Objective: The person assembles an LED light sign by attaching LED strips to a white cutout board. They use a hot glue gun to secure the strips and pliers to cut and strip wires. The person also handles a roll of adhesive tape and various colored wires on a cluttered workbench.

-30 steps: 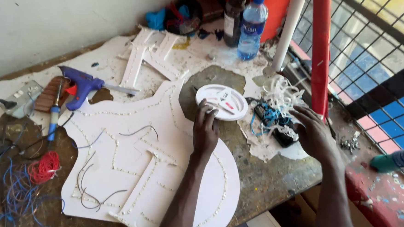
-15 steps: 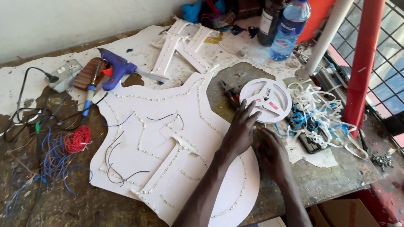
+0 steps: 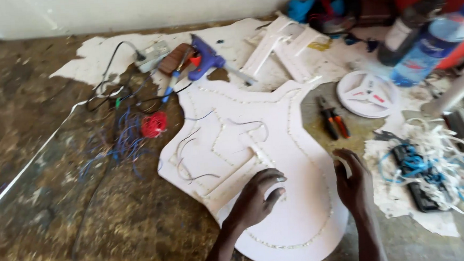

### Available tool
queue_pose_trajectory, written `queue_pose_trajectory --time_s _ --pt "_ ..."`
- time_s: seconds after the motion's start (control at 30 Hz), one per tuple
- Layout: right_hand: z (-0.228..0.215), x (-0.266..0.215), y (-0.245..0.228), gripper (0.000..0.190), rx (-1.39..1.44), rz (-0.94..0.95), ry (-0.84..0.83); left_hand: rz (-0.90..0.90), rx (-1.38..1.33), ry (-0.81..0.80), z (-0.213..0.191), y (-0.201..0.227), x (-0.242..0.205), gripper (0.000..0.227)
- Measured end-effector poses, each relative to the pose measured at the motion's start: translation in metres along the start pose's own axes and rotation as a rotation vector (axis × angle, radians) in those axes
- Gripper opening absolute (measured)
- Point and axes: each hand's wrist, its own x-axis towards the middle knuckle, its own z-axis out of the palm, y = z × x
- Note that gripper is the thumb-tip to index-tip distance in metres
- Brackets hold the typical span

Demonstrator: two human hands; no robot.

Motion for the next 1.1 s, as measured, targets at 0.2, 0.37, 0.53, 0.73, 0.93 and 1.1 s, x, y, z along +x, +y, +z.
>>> queue_pose_trajectory --time_s 0.2,0.37,0.53,0.73,0.93,1.1 --pt "0.047 -0.014 -0.080 0.025 0.064 -0.024 -0.070 -0.078 0.181 0.127 -0.063 -0.016 -0.031 0.029" --pt "0.104 0.020 -0.080 0.045 -0.045 -0.094 -0.280 -0.246 0.291 0.036 -0.063 -0.028 -0.048 0.056" --pt "0.147 0.052 -0.072 0.038 -0.076 -0.240 -0.176 -0.071 0.378 0.197 -0.054 -0.030 -0.057 0.039" --pt "0.128 0.033 -0.137 0.045 0.171 0.061 -0.235 -0.065 0.382 0.213 -0.042 -0.048 -0.058 0.035" --pt "0.121 -0.014 -0.150 0.042 0.332 0.176 -0.007 -0.114 0.251 0.269 -0.046 -0.028 -0.041 0.038" --pt "0.115 -0.028 -0.140 0.051 0.768 0.496 0.096 -0.013 0.188 0.252 -0.033 -0.017 -0.023 0.037"
